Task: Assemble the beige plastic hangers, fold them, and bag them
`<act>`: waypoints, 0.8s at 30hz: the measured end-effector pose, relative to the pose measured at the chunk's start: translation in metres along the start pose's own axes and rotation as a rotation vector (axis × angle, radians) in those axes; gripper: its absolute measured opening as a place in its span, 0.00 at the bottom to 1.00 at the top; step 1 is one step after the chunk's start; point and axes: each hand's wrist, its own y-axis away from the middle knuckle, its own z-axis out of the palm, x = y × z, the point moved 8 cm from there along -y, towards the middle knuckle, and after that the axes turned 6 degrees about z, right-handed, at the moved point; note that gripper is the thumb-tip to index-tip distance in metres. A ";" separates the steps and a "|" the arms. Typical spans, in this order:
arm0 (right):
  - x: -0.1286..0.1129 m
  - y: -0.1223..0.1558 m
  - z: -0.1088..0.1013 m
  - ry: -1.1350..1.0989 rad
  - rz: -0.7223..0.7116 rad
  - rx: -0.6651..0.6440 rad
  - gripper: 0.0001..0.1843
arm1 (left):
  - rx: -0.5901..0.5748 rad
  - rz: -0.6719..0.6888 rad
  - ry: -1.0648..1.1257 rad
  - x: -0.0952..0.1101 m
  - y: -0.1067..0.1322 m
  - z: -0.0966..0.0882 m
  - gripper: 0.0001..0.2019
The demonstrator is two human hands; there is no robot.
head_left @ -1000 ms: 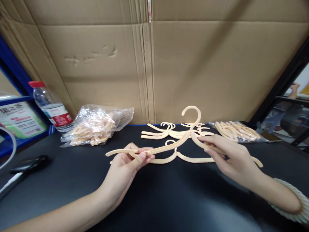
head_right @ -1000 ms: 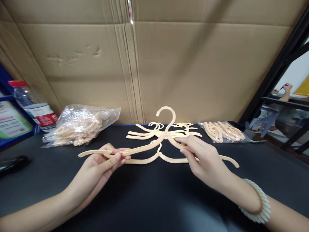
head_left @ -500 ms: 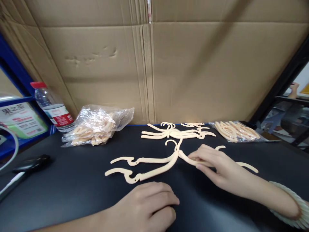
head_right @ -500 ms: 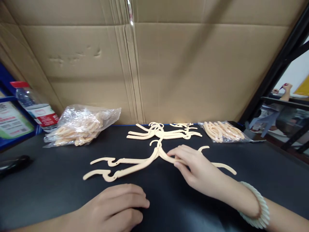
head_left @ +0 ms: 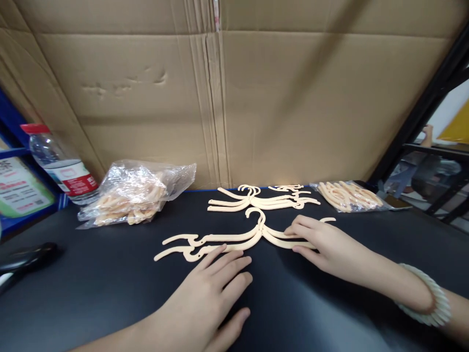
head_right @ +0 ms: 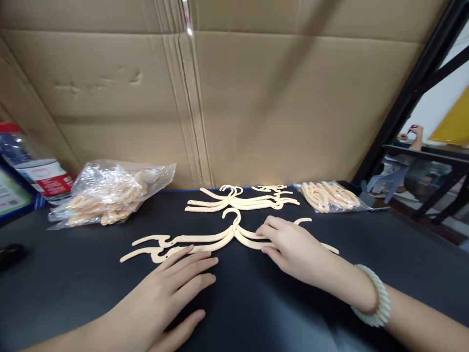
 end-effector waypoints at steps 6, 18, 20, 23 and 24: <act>0.019 -0.007 -0.005 0.015 0.049 0.021 0.10 | -0.062 -0.039 -0.009 -0.006 -0.001 0.003 0.19; 0.033 -0.014 -0.013 0.026 0.041 0.068 0.07 | -0.017 -0.127 0.106 -0.015 -0.001 0.004 0.21; 0.032 -0.012 -0.013 0.025 0.044 0.061 0.08 | 0.006 -0.125 0.117 -0.015 -0.002 0.001 0.21; 0.029 -0.011 -0.013 0.030 0.042 0.046 0.09 | -0.028 -0.110 0.124 -0.013 -0.003 0.002 0.20; 0.028 -0.011 -0.014 0.033 0.040 0.046 0.09 | -0.049 -0.102 0.126 -0.013 -0.003 0.002 0.20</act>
